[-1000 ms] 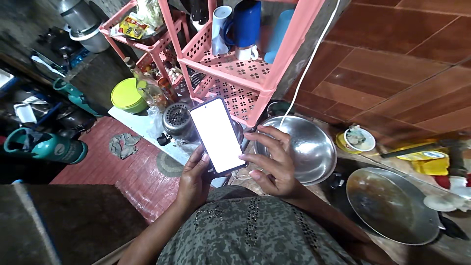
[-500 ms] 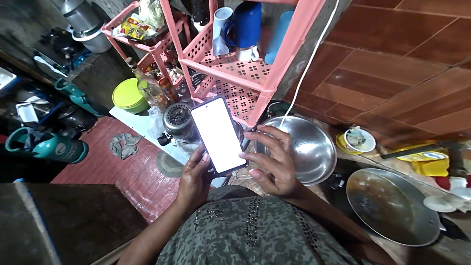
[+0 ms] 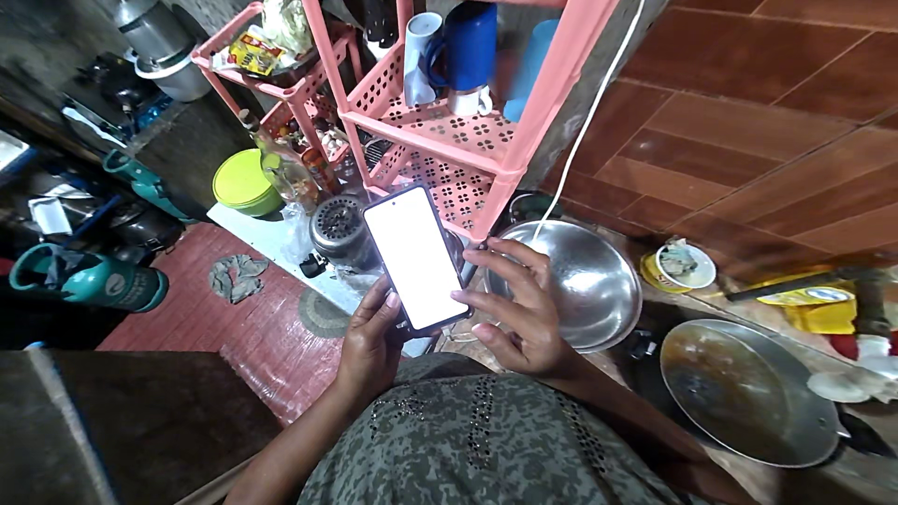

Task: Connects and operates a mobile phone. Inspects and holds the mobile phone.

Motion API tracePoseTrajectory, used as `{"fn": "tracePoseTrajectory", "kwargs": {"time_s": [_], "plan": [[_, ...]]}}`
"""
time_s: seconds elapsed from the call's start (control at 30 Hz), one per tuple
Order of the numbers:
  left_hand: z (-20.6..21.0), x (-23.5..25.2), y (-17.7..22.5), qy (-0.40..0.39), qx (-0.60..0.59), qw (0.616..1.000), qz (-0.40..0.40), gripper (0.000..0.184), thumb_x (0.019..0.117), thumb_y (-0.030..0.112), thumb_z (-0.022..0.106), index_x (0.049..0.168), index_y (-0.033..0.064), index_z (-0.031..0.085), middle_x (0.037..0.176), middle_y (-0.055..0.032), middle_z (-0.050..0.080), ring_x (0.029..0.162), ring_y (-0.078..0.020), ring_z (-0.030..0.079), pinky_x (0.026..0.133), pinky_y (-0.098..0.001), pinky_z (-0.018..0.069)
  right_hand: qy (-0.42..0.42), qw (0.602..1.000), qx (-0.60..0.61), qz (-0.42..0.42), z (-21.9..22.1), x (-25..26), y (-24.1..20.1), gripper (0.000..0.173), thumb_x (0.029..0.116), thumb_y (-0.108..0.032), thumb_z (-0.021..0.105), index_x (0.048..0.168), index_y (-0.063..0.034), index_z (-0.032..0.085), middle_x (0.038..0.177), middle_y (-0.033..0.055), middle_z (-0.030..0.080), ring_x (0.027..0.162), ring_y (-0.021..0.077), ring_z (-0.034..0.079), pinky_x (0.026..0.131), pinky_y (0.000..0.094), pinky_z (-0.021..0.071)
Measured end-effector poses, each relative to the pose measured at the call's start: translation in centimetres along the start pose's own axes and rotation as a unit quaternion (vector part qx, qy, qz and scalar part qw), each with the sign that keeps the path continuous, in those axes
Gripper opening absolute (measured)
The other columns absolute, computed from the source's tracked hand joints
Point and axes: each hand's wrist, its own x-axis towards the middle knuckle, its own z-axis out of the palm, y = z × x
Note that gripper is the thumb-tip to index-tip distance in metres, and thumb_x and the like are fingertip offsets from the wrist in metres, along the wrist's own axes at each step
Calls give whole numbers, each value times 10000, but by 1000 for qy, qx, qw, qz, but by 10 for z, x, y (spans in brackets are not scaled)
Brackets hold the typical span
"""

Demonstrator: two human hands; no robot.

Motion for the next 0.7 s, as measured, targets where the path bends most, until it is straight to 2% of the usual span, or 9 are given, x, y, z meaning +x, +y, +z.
{"fn": "tracePoseTrajectory", "kwargs": {"time_s": [0.2, 0.3, 0.47, 0.53, 0.6, 0.7], "plan": [[0, 1, -1, 0, -6, 1000, 1, 359, 1057, 83, 458, 1397, 79, 572, 1168, -205, 691, 993, -329, 728, 856, -542, 610, -20, 1000, -2, 10, 1, 0, 0, 417, 1062, -494, 455, 1162, -228, 760, 1516, 74, 524, 1503, 338, 297, 1222, 569, 206], [1, 1, -1, 1, 1, 1000, 0, 361, 1050, 74, 472, 1398, 71, 568, 1165, -194, 692, 993, -315, 728, 868, -528, 610, -35, 999, -8, -4, 4, 0, -3, 461, 1048, -559, 451, 1183, -238, 752, 1514, 80, 526, 1509, 346, 300, 1234, 602, 195], [5, 2, -2, 2, 19, 1000, -5, 358, 1040, 75, 486, 1386, 76, 576, 1137, -157, 706, 966, -270, 734, 865, -495, 615, -113, 992, -46, -19, 13, 1, -8, 596, 996, -721, 377, 1325, -333, 689, 1621, 103, 400, 1560, 408, 138, 1226, 651, 107], [5, 2, -2, -2, 14, 1000, -5, 354, 1043, 75, 480, 1382, 73, 579, 1139, -170, 706, 973, -283, 734, 868, -505, 613, -107, 993, -39, -17, 12, 0, -7, 595, 995, -721, 387, 1297, -321, 707, 1619, 100, 410, 1560, 415, 134, 1225, 652, 110], [2, 2, -2, -5, 9, 1000, -3, 357, 1050, 84, 468, 1393, 71, 567, 1158, -188, 698, 985, -306, 732, 870, -522, 611, -68, 997, -26, -25, 8, -1, -6, 559, 1011, -676, 418, 1218, -268, 740, 1583, 93, 462, 1556, 399, 173, 1234, 644, 125], [1, 2, -2, -2, 8, 1000, 1, 354, 1057, 95, 456, 1394, 76, 562, 1159, -192, 694, 986, -317, 729, 852, -526, 614, -29, 999, -30, -30, 1, -2, -3, 511, 1030, -623, 436, 1138, -239, 756, 1538, 72, 506, 1544, 369, 215, 1241, 616, 136]]}}
